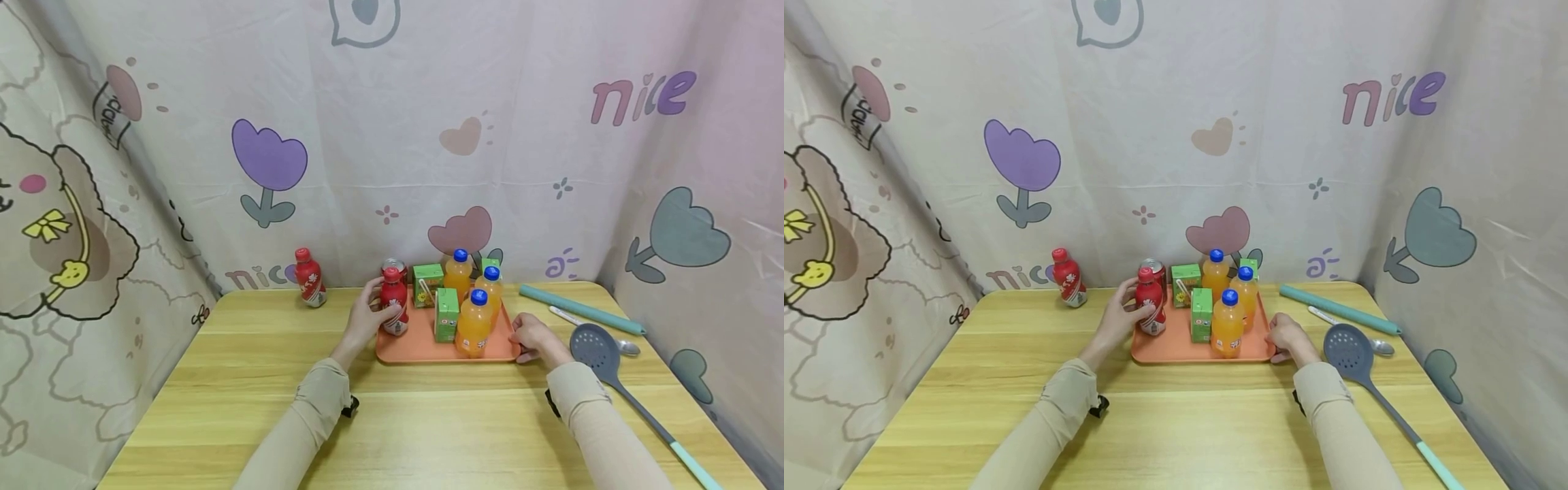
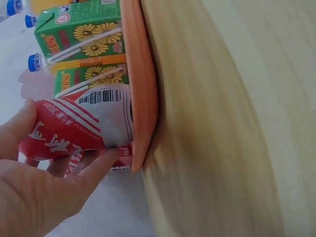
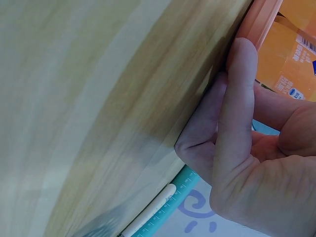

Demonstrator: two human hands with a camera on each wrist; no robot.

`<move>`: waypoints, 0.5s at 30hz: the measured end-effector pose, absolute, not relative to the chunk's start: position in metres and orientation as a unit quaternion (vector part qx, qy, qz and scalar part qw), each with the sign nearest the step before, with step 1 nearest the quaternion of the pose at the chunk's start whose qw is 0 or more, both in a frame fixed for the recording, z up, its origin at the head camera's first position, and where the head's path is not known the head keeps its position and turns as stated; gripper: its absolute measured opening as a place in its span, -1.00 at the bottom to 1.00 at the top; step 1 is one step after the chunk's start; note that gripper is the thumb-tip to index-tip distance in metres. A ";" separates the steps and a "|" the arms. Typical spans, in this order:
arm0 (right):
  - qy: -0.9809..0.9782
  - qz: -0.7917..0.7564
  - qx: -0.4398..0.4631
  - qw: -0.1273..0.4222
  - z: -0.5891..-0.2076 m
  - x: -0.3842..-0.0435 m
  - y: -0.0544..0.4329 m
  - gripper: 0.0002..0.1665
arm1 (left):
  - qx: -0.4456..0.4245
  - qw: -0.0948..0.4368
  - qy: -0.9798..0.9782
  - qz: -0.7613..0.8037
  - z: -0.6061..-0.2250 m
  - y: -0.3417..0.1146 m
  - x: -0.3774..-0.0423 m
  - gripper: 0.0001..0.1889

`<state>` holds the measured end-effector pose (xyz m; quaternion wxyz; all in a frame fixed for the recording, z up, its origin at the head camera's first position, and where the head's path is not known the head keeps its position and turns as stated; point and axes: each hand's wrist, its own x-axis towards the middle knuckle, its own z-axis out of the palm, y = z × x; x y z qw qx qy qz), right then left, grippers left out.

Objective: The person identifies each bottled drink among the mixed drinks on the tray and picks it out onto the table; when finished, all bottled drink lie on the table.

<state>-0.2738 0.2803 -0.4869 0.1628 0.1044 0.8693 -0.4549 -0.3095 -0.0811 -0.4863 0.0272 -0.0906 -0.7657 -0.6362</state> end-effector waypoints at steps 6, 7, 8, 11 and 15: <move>0.870 -0.456 0.096 0.161 -0.486 -0.274 0.282 -0.85 | -0.087 0.009 -0.763 -0.641 -0.475 -0.084 -0.302 -0.29; 0.871 -0.455 0.095 0.162 -0.486 -0.274 0.282 -0.85 | -0.086 0.006 -0.762 -0.642 -0.472 -0.084 -0.301 -0.29; 0.871 -0.454 0.096 0.162 -0.486 -0.274 0.282 -0.85 | -0.084 0.001 -0.761 -0.644 -0.470 -0.085 -0.299 -0.28; 0.872 -0.452 0.095 0.163 -0.486 -0.273 0.282 -0.86 | -0.072 -0.020 -0.756 -0.651 -0.462 -0.086 -0.294 -0.26; 0.872 -0.452 0.093 0.162 -0.485 -0.272 0.281 -0.86 | -0.052 -0.061 -0.739 -0.669 -0.451 -0.087 -0.287 -0.24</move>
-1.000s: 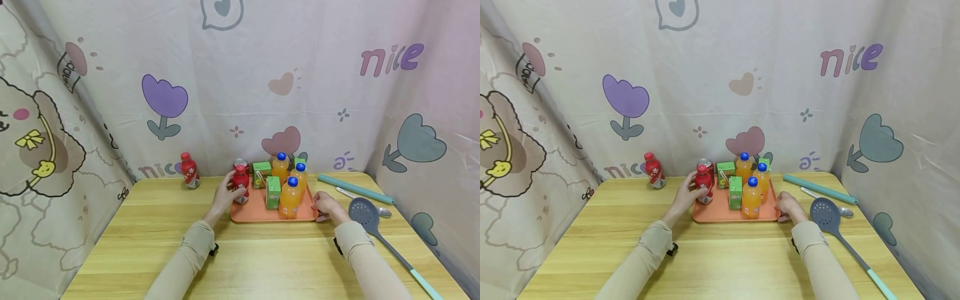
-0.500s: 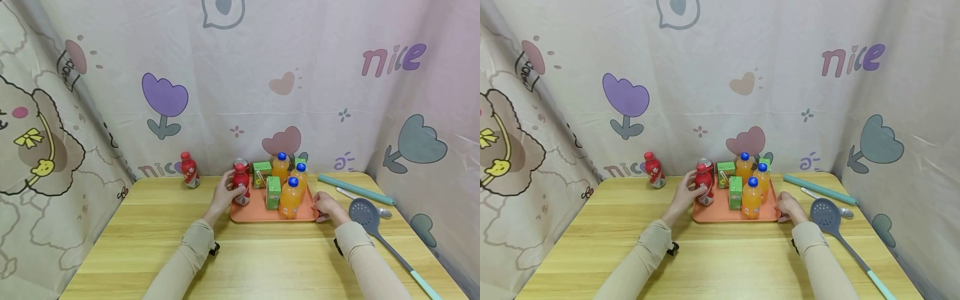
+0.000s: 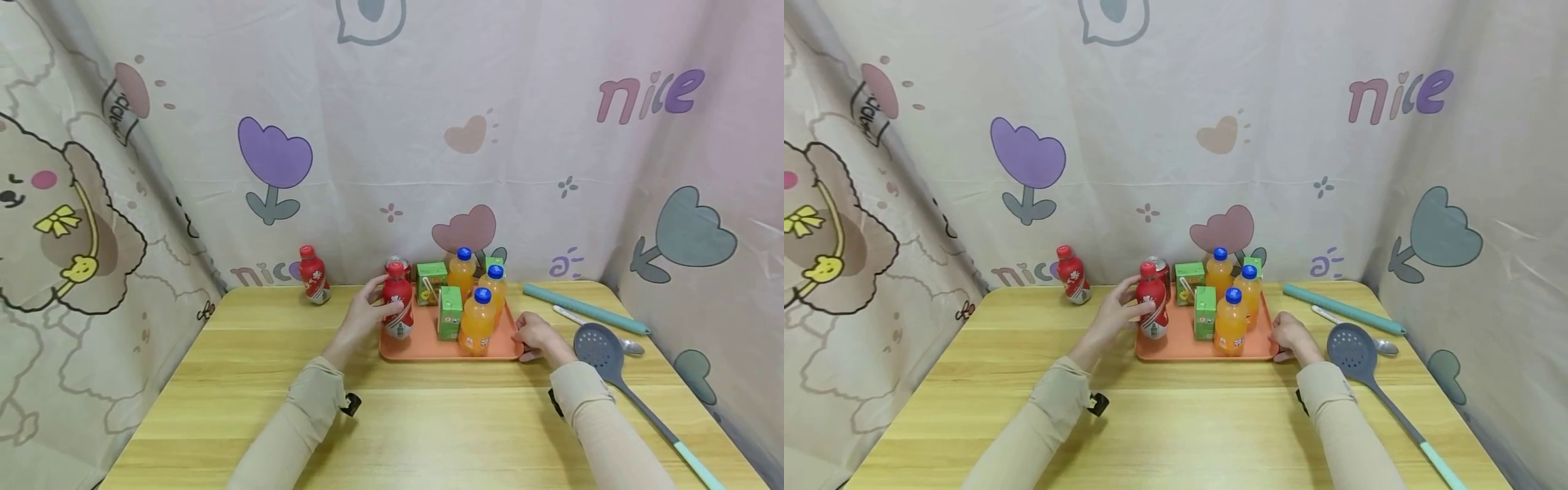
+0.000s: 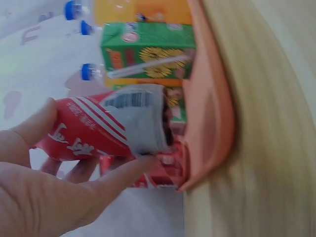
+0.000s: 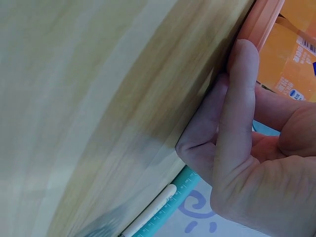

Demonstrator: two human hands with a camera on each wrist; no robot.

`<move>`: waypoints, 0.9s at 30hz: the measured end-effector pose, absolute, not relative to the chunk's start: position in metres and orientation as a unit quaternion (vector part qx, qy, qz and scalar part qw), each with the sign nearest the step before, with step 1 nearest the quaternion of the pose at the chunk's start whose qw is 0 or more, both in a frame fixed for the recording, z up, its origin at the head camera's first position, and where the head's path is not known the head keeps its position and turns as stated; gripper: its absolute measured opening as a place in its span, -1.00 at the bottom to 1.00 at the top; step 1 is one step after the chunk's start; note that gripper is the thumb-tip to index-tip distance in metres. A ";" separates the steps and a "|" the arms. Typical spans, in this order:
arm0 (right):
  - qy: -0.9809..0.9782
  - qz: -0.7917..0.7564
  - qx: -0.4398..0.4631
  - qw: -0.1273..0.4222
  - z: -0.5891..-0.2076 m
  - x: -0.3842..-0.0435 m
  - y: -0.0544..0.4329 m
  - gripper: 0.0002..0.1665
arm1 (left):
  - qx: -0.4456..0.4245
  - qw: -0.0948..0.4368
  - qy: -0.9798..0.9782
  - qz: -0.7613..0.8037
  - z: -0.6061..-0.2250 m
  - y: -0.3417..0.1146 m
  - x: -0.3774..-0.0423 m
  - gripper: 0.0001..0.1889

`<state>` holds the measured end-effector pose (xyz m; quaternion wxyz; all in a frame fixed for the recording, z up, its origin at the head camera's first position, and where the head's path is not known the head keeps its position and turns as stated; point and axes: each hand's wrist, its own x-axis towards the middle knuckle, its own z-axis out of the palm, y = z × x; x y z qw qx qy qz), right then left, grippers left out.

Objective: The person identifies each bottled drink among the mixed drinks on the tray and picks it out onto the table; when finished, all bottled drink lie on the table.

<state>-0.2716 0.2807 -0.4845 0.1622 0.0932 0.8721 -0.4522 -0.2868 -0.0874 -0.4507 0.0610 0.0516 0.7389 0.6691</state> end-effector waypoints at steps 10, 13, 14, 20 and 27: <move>0.871 -0.455 0.092 0.161 -0.482 -0.272 0.279 -0.86 | 0.049 0.140 0.651 0.744 -0.432 -0.100 -0.277 -0.21; 0.870 -0.457 0.093 0.161 -0.482 -0.272 0.279 -0.85 | 0.060 0.159 0.650 0.741 -0.427 -0.107 -0.274 -0.23; 0.870 -0.457 0.090 0.161 -0.481 -0.272 0.278 -0.85 | 0.062 0.166 0.651 0.738 -0.425 -0.110 -0.273 -0.23; 0.874 -0.448 0.089 0.164 -0.481 -0.272 0.278 -0.87 | 0.079 0.211 0.659 0.717 -0.415 -0.127 -0.267 -0.25; 0.878 -0.439 0.091 0.166 -0.482 -0.271 0.279 -0.87 | 0.095 0.241 0.639 0.725 -0.409 -0.142 -0.263 -0.27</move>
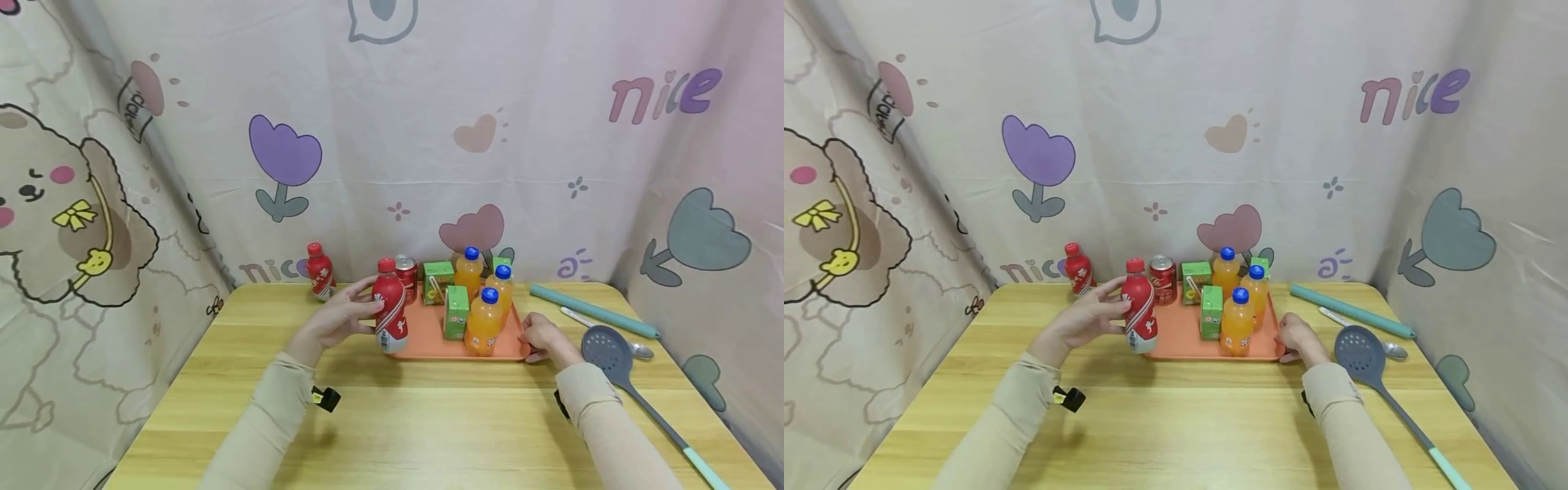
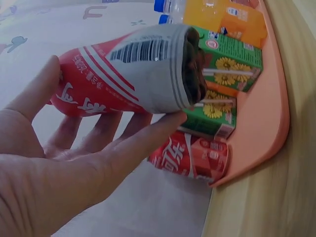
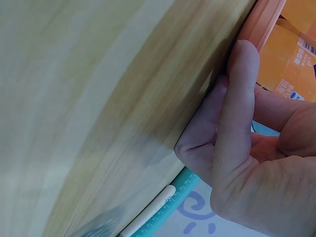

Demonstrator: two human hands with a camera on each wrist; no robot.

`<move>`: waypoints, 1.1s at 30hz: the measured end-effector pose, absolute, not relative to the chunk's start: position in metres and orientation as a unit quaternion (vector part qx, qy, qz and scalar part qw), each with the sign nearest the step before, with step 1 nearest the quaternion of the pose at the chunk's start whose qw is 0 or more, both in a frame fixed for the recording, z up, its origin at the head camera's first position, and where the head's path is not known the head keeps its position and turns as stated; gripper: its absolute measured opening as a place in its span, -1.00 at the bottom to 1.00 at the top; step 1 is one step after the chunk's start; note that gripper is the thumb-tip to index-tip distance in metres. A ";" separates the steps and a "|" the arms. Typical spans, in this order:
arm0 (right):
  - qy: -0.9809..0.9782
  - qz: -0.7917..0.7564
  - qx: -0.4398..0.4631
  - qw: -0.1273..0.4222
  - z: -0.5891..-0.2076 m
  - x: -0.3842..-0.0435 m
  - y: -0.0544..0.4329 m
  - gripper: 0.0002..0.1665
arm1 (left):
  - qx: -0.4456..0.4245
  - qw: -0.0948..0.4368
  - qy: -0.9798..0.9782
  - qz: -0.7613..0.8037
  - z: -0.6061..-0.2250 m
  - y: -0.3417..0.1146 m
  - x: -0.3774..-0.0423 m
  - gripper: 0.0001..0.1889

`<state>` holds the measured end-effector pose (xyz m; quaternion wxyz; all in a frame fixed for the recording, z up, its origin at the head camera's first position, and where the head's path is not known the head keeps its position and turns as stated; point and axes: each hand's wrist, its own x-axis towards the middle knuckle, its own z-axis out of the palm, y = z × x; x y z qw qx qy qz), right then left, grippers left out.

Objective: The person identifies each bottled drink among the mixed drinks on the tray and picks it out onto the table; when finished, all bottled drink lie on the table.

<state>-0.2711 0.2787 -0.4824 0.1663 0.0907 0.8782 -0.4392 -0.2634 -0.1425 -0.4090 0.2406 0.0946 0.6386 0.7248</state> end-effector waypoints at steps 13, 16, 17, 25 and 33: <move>0.879 -0.437 0.094 0.166 -0.482 -0.269 0.282 -0.87 | 0.105 0.213 0.649 0.723 -0.410 -0.182 -0.278 -0.39; 0.877 -0.440 0.094 0.167 -0.482 -0.269 0.282 -0.86 | 0.098 0.203 0.666 0.711 -0.412 -0.193 -0.283 -0.35; 0.877 -0.440 0.093 0.166 -0.482 -0.269 0.283 -0.86 | 0.093 0.199 0.671 0.709 -0.413 -0.196 -0.284 -0.33; 0.878 -0.437 0.098 0.167 -0.484 -0.271 0.282 -0.85 | 0.057 0.173 0.688 0.702 -0.424 -0.228 -0.297 -0.28; 0.881 -0.431 0.096 0.169 -0.483 -0.271 0.279 -0.85 | 0.050 0.139 0.696 0.703 -0.432 -0.257 -0.303 -0.25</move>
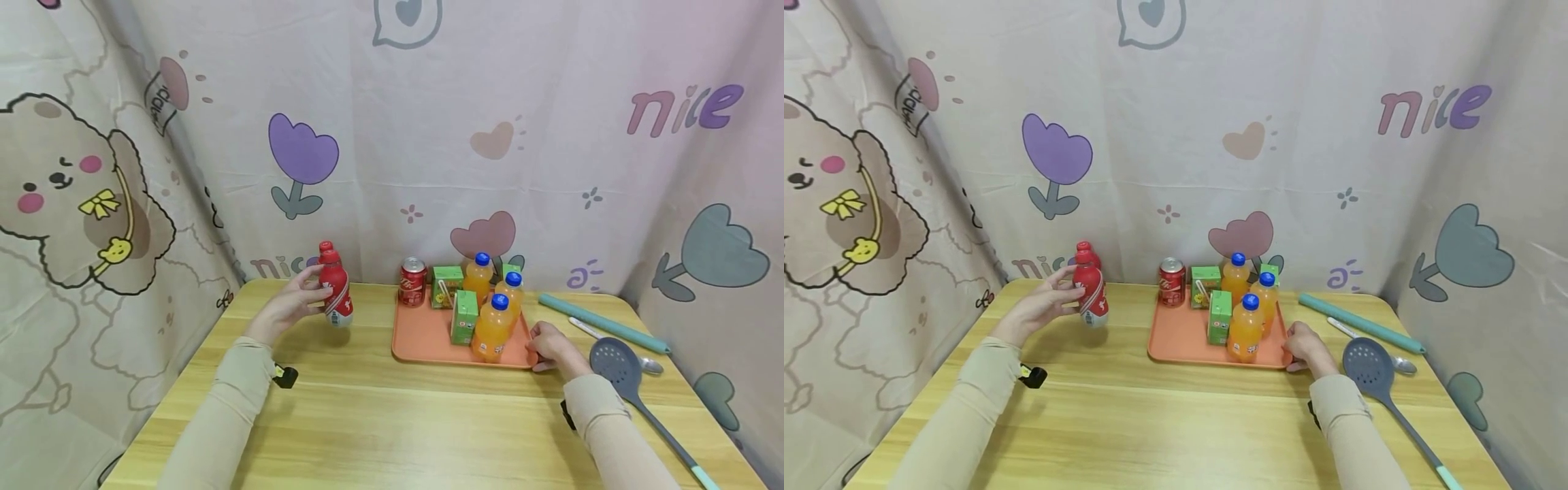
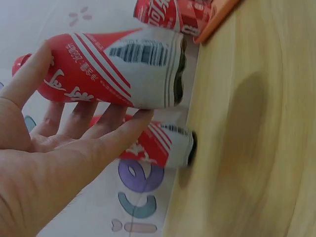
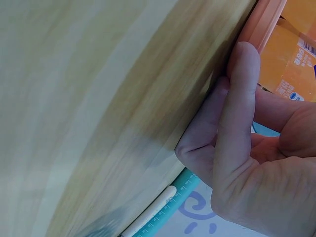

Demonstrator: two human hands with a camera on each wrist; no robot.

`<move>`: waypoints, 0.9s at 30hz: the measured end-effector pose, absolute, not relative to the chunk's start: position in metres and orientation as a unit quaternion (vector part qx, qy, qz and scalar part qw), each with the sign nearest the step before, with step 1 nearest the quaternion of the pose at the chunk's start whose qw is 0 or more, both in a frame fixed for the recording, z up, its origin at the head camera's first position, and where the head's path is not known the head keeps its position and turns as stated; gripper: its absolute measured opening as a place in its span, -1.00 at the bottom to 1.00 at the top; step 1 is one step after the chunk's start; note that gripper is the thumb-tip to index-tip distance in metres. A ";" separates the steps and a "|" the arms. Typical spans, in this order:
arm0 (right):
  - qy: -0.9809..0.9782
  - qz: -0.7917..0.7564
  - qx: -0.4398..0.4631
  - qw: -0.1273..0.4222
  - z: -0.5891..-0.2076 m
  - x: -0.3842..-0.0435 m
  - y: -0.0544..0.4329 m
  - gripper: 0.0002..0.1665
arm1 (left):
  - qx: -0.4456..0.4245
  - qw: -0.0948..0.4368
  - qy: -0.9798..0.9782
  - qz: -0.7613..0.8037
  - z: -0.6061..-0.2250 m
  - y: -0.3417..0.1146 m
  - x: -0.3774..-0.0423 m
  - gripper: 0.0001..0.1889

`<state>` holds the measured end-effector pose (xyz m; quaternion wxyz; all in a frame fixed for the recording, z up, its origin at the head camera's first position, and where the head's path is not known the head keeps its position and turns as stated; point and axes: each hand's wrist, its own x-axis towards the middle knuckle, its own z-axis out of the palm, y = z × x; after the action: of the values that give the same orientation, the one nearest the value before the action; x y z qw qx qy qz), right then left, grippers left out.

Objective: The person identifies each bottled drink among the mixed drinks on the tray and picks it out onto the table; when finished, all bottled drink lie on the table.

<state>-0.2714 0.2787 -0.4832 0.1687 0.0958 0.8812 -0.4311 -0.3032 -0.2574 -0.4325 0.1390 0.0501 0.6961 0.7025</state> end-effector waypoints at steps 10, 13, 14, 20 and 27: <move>0.881 -0.434 0.095 0.164 -0.484 -0.271 0.279 -0.85 | 0.035 0.107 0.711 0.695 -0.441 -0.276 -0.308 -0.31; 0.881 -0.435 0.093 0.163 -0.484 -0.270 0.279 -0.85 | 0.032 0.094 0.716 0.691 -0.444 -0.281 -0.309 -0.32; 0.880 -0.436 0.093 0.162 -0.484 -0.270 0.279 -0.85 | 0.028 0.089 0.718 0.690 -0.446 -0.283 -0.309 -0.31; 0.878 -0.440 0.092 0.165 -0.484 -0.271 0.279 -0.84 | 0.018 0.079 0.721 0.688 -0.451 -0.295 -0.308 -0.12; 0.880 -0.438 0.090 0.163 -0.486 -0.272 0.280 -0.85 | 0.010 0.064 0.726 0.685 -0.459 -0.303 -0.310 -0.11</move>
<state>-0.2716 0.2799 -0.4855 0.1629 0.0900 0.8797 -0.4375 -0.3097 -0.3030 -0.4586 0.0638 0.0102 0.7258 0.6849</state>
